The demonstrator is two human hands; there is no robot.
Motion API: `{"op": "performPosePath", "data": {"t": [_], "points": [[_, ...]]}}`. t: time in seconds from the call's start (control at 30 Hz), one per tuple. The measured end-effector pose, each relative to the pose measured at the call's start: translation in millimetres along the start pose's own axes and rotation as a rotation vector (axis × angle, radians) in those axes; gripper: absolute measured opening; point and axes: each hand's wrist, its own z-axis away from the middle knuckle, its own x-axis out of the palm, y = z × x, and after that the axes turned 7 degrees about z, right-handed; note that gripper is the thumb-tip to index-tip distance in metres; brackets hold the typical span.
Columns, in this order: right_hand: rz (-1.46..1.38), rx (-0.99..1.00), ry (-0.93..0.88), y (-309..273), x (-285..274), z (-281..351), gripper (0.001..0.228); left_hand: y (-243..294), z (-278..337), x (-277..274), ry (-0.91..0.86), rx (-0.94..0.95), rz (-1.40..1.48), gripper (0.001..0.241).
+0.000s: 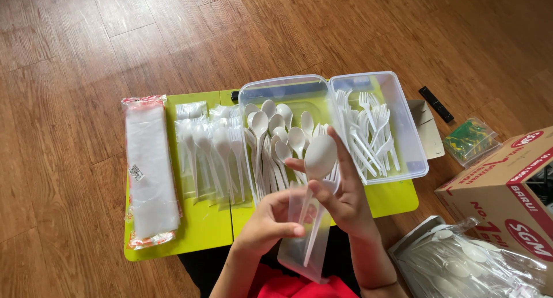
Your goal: The person places plastic spoons and forks into individual plastic sleeves by hand and then stacks the packaged cutlery on the table.
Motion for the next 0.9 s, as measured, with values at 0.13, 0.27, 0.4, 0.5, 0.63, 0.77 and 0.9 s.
{"op": "performPosePath", "data": {"t": [0.13, 0.27, 0.4, 0.5, 0.63, 0.77, 0.9], "points": [[-0.084, 0.008, -0.009, 6.2, -4.6, 10.0, 0.083, 7.0, -1.4, 21.0, 0.016, 0.052, -0.237, 0.028], [-0.009, -0.132, 0.047, 4.8, -4.8, 11.9, 0.061, 1.7, -0.7, 23.6, 0.07, 0.09, -0.283, 0.029], [0.08, -0.262, 0.076, 2.4, -6.2, 7.1, 0.065, -8.0, 1.1, 27.8, 0.18, 0.075, -0.075, 0.052], [-0.023, -0.37, 0.098, 13.3, -7.2, 8.0, 0.082, -3.1, 0.4, 32.6, 0.213, 0.049, -0.171, 0.061], [-0.081, -0.326, 0.138, 20.0, -9.0, 15.7, 0.092, -14.5, 3.9, 29.1, 0.203, 0.007, -0.092, 0.059], [-0.061, -0.298, 0.109, 15.9, -11.1, 17.5, 0.062, -21.0, 8.1, 27.8, 0.124, -0.003, -0.152, 0.032], [0.028, -0.204, 0.181, 11.9, -13.5, 17.1, 0.05, -12.1, 9.9, 41.9, 0.054, 0.088, -0.195, 0.035]]}}
